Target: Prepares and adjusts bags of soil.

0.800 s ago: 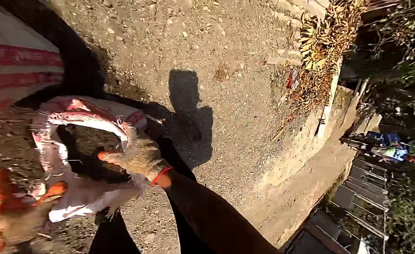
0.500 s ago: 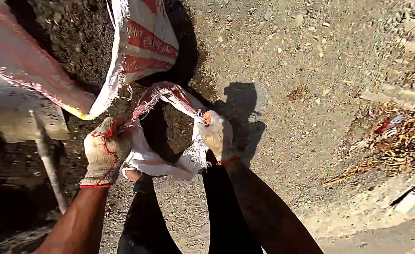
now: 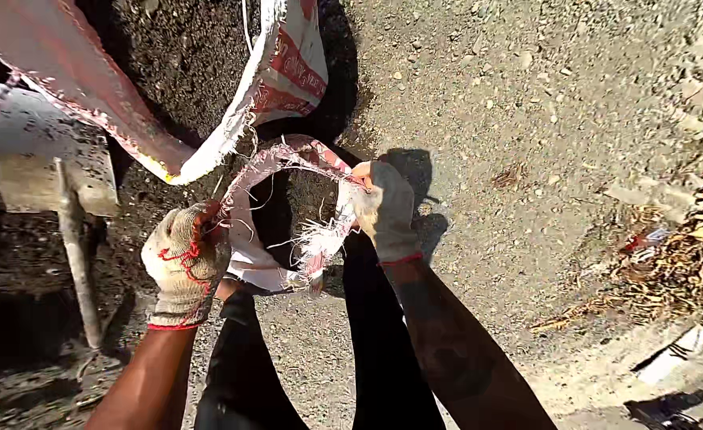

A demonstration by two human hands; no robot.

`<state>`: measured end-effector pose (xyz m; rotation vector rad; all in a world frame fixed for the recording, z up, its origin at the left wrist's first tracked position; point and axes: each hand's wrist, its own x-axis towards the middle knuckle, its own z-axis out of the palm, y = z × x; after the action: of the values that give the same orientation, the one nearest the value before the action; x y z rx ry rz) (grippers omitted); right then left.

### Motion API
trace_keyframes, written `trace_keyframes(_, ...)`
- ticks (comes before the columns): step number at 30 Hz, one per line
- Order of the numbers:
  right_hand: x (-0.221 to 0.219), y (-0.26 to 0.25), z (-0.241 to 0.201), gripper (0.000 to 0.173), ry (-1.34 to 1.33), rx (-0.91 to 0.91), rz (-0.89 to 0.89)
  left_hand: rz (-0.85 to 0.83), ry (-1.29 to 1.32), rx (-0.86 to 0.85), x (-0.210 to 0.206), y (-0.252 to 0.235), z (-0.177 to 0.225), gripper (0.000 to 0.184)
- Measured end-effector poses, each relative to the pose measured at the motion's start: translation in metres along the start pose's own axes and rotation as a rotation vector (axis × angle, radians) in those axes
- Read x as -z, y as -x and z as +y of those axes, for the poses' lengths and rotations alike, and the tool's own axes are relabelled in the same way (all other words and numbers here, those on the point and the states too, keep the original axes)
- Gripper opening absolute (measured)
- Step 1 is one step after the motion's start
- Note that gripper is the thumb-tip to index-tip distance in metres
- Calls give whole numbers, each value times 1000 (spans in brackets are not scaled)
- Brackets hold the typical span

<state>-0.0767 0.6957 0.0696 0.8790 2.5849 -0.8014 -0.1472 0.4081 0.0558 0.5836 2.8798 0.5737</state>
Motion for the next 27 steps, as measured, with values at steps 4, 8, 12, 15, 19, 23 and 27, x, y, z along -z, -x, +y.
trace_keyframes(4, -9, 34, 18, 65, -49, -103, 162, -108, 85, 181, -6, 5, -4, 63)
trace_keyframes(8, -35, 64, 9, 120, -184, -467, -16, -494, 101, 414, -14, 1, -1, 104)
trace_keyframes(12, -64, 82, 8, 53, -259, -519, -230, -517, 139, 458, -10, 8, 5, 41)
trace_keyframes(15, -53, 88, 10, 40, -125, -546, -316, -355, 127, 351, 1, 21, -2, 43)
trace_keyframes(19, -34, 91, 26, 42, 78, -544, -344, -340, 177, 324, 6, 28, -5, 44)
trace_keyframes(23, -31, 97, 48, 38, 115, -520, -237, -403, 114, 409, 7, 36, 16, 37)
trace_keyframes(27, -36, 108, 30, 59, 214, -137, 181, -244, 77, 400, 3, 48, 27, 31)
